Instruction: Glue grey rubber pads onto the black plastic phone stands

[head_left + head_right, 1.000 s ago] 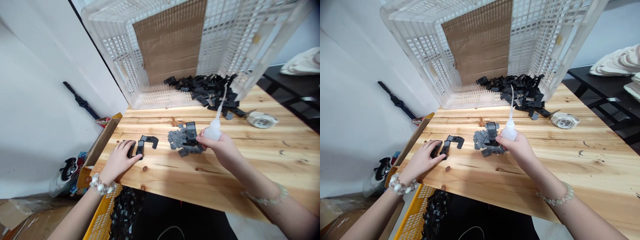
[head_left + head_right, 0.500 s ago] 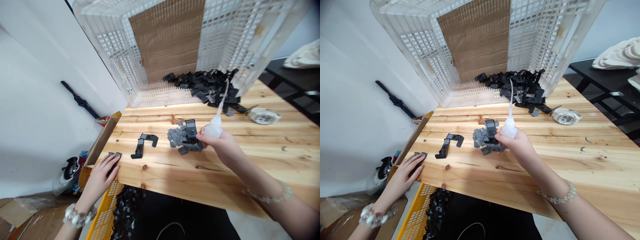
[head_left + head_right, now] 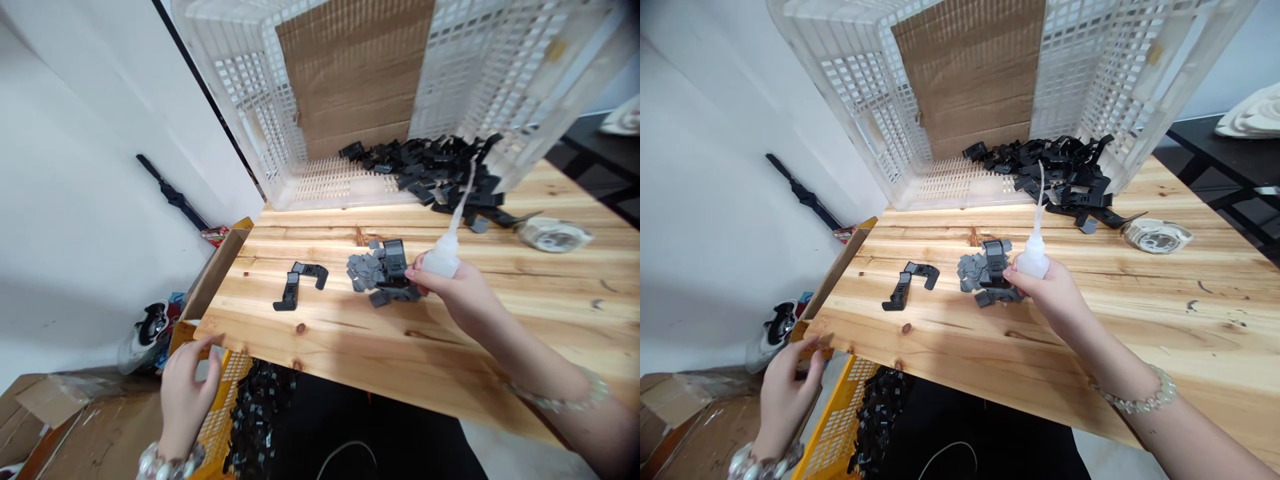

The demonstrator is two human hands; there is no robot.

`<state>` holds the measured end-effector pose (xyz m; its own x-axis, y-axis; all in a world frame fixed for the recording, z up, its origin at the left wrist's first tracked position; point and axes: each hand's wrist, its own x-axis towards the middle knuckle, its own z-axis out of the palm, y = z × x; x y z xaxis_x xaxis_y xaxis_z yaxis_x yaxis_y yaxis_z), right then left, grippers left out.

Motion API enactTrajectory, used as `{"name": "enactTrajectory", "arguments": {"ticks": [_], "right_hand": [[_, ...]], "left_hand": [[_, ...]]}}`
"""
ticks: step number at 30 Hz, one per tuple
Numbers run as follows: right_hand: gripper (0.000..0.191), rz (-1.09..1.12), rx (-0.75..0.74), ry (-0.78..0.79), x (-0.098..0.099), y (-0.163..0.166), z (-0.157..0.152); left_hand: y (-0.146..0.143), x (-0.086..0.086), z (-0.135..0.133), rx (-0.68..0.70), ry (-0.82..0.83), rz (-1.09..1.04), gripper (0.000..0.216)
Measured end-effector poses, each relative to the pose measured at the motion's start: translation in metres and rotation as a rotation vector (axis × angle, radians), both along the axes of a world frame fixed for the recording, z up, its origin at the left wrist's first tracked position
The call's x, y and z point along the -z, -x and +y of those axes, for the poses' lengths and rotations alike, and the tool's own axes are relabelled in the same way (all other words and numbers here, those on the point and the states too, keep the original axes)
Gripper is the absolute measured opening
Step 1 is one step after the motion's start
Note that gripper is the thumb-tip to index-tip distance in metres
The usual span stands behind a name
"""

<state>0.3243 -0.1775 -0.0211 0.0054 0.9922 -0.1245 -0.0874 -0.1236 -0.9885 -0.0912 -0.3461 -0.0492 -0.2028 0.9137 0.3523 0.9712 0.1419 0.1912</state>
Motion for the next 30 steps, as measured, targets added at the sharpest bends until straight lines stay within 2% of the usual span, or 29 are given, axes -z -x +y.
{"name": "enactTrajectory", "arguments": {"ticks": [2,4,6,8,11,15,18,20,23,27,30], "right_hand": [[0.029,-0.004,-0.002,-0.010,0.002,-0.001,0.001],[0.028,-0.010,-0.003,-0.025,0.003,-0.002,0.001],[0.027,-0.014,0.006,-0.029,0.002,-0.004,0.002],[0.027,-0.013,0.019,-0.026,0.001,-0.006,0.003],[0.028,-0.008,0.032,-0.024,0.001,-0.007,0.004],[0.028,-0.003,0.018,-0.019,0.001,-0.006,0.004],[0.031,0.003,0.016,-0.021,0.002,-0.005,0.005],[0.032,0.000,0.034,-0.019,0.002,-0.006,0.006],[0.031,-0.022,0.057,-0.006,0.002,-0.008,0.007],[0.031,0.000,0.038,-0.024,0.001,-0.009,0.006],[0.032,0.031,0.006,-0.039,-0.001,-0.007,0.004]], "left_hand": [[-0.027,-0.011,0.030,0.175,0.044,0.031,0.027],[-0.057,-0.018,0.060,0.306,0.125,0.019,0.036],[-0.079,-0.023,0.088,0.362,0.190,0.032,0.046],[-0.089,-0.025,0.117,0.358,0.257,0.069,0.045],[-0.076,-0.028,0.168,0.288,0.291,0.065,0.044],[-0.037,-0.034,0.243,0.216,0.281,0.059,0.044],[-0.017,-0.035,0.284,0.132,0.266,0.053,0.041],[-0.010,-0.032,0.299,0.085,0.246,0.054,0.038],[-0.006,-0.028,0.307,0.054,0.223,0.061,0.038],[-0.010,-0.029,0.300,0.076,0.210,0.090,0.036],[-0.025,-0.036,0.287,0.112,0.173,0.127,0.040]]}}
